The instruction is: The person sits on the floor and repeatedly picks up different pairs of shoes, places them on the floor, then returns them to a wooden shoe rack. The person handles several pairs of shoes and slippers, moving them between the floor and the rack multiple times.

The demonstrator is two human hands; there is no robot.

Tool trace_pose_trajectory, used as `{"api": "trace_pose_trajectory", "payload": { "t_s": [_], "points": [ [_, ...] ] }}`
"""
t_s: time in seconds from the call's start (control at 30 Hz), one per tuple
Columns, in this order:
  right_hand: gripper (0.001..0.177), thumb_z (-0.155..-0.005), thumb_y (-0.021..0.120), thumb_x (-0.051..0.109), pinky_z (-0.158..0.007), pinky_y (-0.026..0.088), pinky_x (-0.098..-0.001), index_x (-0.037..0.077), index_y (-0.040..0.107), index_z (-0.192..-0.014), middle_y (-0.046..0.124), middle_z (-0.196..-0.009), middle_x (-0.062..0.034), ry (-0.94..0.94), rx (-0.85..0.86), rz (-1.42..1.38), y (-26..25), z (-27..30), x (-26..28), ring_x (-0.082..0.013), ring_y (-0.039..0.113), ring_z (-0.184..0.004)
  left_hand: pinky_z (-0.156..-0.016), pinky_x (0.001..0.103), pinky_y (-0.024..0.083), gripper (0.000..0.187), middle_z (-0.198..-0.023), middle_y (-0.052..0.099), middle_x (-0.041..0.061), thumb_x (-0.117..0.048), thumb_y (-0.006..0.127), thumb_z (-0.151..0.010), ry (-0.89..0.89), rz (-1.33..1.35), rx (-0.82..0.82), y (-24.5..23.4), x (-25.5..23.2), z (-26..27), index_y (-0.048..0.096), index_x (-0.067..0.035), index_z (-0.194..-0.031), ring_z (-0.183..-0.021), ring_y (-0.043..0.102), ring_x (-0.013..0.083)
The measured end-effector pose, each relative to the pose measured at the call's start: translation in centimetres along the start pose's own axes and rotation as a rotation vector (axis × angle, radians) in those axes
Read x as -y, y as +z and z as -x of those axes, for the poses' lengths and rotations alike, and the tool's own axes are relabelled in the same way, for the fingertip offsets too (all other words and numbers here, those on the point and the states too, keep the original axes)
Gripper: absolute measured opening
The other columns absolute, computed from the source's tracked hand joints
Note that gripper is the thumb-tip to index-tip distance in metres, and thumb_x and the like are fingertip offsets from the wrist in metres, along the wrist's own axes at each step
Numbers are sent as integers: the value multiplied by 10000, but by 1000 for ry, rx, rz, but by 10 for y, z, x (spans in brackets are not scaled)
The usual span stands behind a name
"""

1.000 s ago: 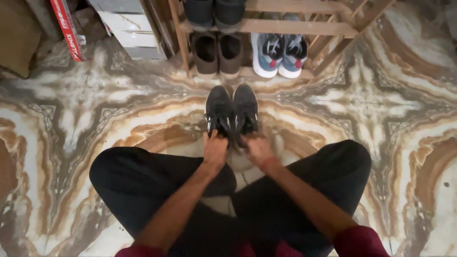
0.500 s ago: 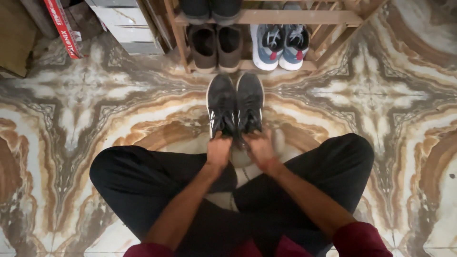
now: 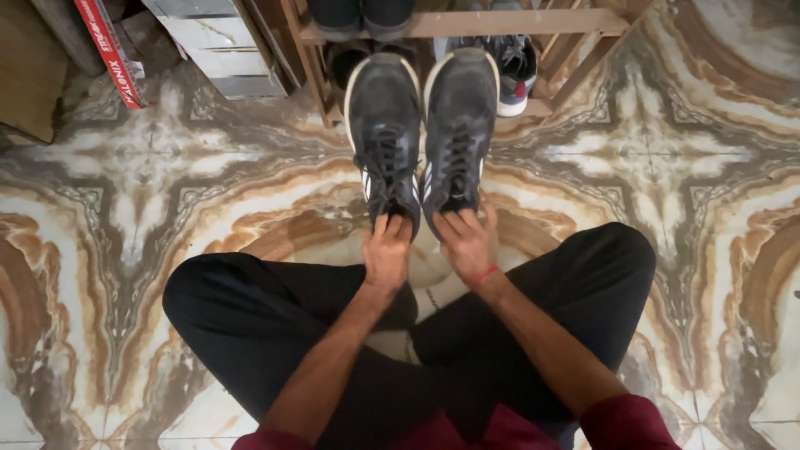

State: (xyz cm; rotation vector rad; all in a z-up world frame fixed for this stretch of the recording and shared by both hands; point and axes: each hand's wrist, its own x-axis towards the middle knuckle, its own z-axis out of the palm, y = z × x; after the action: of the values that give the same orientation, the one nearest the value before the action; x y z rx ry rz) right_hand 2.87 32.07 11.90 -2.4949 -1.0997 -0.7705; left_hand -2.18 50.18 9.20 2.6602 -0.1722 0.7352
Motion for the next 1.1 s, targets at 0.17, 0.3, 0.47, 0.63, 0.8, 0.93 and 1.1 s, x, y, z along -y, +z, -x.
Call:
{"api": "trace_pose_trajectory", "payload": {
  "t_s": [0.17, 0.3, 0.47, 0.63, 0.8, 0.93, 1.1],
  "points": [
    [488, -677, 766, 114, -1141, 297, -537, 83, 755, -1164, 692, -1056, -22, 6, -3, -29, -3, 2, 2, -197, 607, -1002, -935, 507, 487, 351, -1037, 647, 67, -165, 703, -771, 39, -31, -77, -7, -7, -2, 737, -30, -1093, -1070, 605, 275],
    [502, -668, 767, 107, -1116, 302, -526, 86, 752, -1170, 696, -1063, -17, 21, -8, -40, 1, 6, 1, -187, 611, -1014, -915, 504, 496, 320, -985, 652, 77, -130, 694, -733, 26, -32, -43, -11, -11, -6, 739, -32, -1034, -1026, 607, 282],
    [569, -626, 759, 123, -1101, 280, -578, 86, 724, -1193, 687, -1039, -42, 66, 20, -114, -13, 13, -6, -229, 610, -1017, -812, 432, 511, 197, -947, 663, 78, -101, 685, -724, 28, 8, 57, -36, -28, -15, 718, -44, -910, -1018, 615, 281],
    [554, -682, 766, 129, -1129, 258, -642, 94, 710, -1232, 699, -1032, -61, 46, 62, -80, -62, -6, -28, -268, 627, -1024, -748, 445, 550, 126, -887, 660, 93, -12, 646, -708, 84, 64, 95, -71, -52, -57, 680, -57, -821, -1004, 631, 310],
    [414, -743, 794, 131, -1138, 277, -601, 111, 756, -1155, 736, -979, -57, 108, 63, -95, -114, -71, -76, -262, 652, -977, -725, 481, 561, 114, -864, 680, 143, 36, 615, -701, 144, 148, 58, -74, -64, -138, 647, -54, -765, -964, 650, 361],
    [410, -723, 856, 178, -1134, 290, -593, 132, 779, -1122, 767, -948, -50, 109, 97, -135, -136, -121, -120, -245, 665, -933, -717, 517, 546, 96, -847, 683, 196, 38, 628, -744, 137, 143, 52, -58, -64, -206, 654, -53, -759, -911, 669, 401],
    [383, -737, 910, 291, -990, 450, -454, 150, 784, -1069, 749, -954, -94, 187, 148, -273, -134, -175, -178, -288, 672, -959, -755, 526, 551, 181, -880, 693, 229, -29, 765, -627, 143, 110, 114, -49, -56, -280, 715, -50, -800, -907, 677, 428]
  ]
}}
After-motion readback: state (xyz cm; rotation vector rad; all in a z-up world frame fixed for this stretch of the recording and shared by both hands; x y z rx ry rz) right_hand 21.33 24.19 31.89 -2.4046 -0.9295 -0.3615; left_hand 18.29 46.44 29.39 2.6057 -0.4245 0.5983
